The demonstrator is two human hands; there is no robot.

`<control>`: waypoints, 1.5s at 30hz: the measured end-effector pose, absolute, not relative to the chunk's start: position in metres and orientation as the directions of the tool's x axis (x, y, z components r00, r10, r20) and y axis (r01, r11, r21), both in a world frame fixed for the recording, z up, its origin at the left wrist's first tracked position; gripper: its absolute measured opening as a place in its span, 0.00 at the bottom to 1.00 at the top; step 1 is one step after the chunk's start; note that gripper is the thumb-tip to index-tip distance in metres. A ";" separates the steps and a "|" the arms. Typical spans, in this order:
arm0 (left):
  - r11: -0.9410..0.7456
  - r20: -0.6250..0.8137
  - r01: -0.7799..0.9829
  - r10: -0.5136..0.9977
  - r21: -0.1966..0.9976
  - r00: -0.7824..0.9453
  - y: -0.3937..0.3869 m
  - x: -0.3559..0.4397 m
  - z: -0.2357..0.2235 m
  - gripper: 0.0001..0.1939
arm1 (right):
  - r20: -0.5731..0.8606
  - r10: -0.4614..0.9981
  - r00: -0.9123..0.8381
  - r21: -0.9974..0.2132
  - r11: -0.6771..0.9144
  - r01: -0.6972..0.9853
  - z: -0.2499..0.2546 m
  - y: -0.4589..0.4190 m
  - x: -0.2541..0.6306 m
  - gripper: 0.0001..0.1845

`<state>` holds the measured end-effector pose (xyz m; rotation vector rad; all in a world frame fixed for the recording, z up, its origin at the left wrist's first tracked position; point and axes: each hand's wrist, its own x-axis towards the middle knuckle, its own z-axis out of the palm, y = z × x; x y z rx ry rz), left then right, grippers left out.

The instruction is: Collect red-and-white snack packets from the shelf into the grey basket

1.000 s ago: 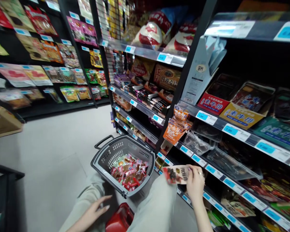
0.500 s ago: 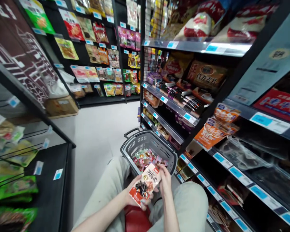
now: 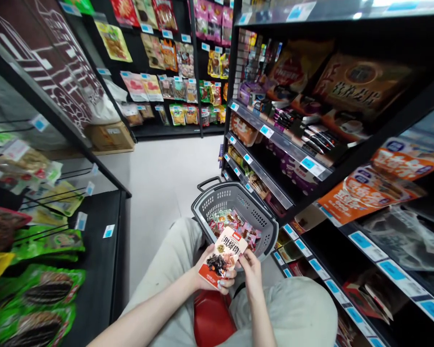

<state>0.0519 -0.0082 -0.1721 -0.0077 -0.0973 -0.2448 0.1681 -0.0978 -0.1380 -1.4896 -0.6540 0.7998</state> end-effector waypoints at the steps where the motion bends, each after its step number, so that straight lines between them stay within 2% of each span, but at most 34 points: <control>1: 0.970 0.096 0.242 -0.241 0.002 0.966 -0.009 0.052 -0.172 0.44 | -0.108 0.799 0.591 -0.994 -0.082 -0.071 -0.139 -0.098 0.169 0.08; 22: 0.971 0.002 0.238 -0.238 -0.007 0.971 -0.014 0.053 -0.174 0.41 | -0.160 0.790 0.592 -0.986 -0.101 -0.132 -0.134 -0.100 0.173 0.07; 45: 0.973 0.033 0.232 -0.233 0.006 0.972 -0.014 0.052 -0.177 0.42 | -0.171 0.785 0.595 -0.985 -0.115 -0.132 -0.133 -0.100 0.173 0.07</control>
